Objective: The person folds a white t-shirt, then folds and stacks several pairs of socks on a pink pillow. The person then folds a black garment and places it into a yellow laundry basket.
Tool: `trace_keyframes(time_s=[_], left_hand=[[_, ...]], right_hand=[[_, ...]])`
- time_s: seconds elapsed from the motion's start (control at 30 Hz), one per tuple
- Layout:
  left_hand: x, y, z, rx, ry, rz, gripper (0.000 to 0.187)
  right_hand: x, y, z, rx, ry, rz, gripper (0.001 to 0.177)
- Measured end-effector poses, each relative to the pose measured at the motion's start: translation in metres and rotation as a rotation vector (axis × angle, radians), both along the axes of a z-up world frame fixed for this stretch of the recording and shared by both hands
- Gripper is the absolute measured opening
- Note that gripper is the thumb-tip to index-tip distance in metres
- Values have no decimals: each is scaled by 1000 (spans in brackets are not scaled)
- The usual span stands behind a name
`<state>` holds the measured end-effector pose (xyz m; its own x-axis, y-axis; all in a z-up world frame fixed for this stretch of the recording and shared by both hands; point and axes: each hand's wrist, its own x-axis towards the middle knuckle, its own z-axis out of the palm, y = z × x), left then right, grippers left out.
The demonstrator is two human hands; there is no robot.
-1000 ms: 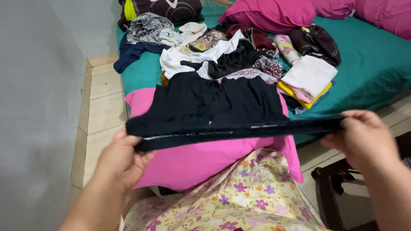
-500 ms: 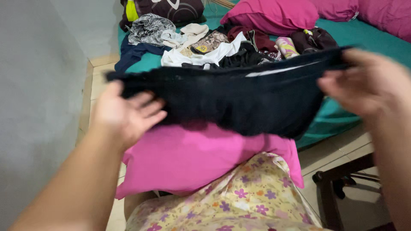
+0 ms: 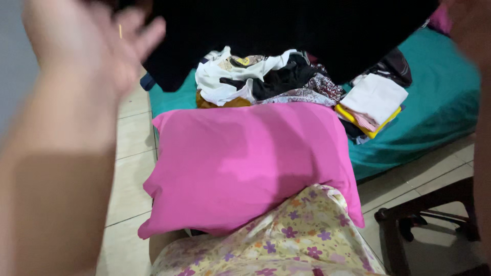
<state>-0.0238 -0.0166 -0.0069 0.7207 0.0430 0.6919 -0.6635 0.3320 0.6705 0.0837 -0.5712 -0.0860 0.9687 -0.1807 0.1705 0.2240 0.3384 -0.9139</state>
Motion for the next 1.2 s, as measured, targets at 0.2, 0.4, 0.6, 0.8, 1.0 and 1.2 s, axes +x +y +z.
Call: trace_keyframes(time_s=[0.2,0.4,0.6,0.8,1.0,1.2], left_hand=[[-111,-87,-151,-382,799,520,62],[-144,-90,-246,-305,1287,532,62],[-124,-58,-280,-130,1110,408,55],[-109,-62,-252,-420,1075,279,40],[-99,-67,-235,-225,1103,127,40],[-100,-68,-230,-555,1119,-44,46]], right_hand=[[-60,5,-107,-138,249,124,10],[-114,12,-214,-179,736,4,35],[-90,13,-212,-88,857,67,29],[-1,96,-117,-182,343,-132,16],[-41,286,-39,-970,-428,344,33],[-144,347,-82,-1154,-720,712,39]])
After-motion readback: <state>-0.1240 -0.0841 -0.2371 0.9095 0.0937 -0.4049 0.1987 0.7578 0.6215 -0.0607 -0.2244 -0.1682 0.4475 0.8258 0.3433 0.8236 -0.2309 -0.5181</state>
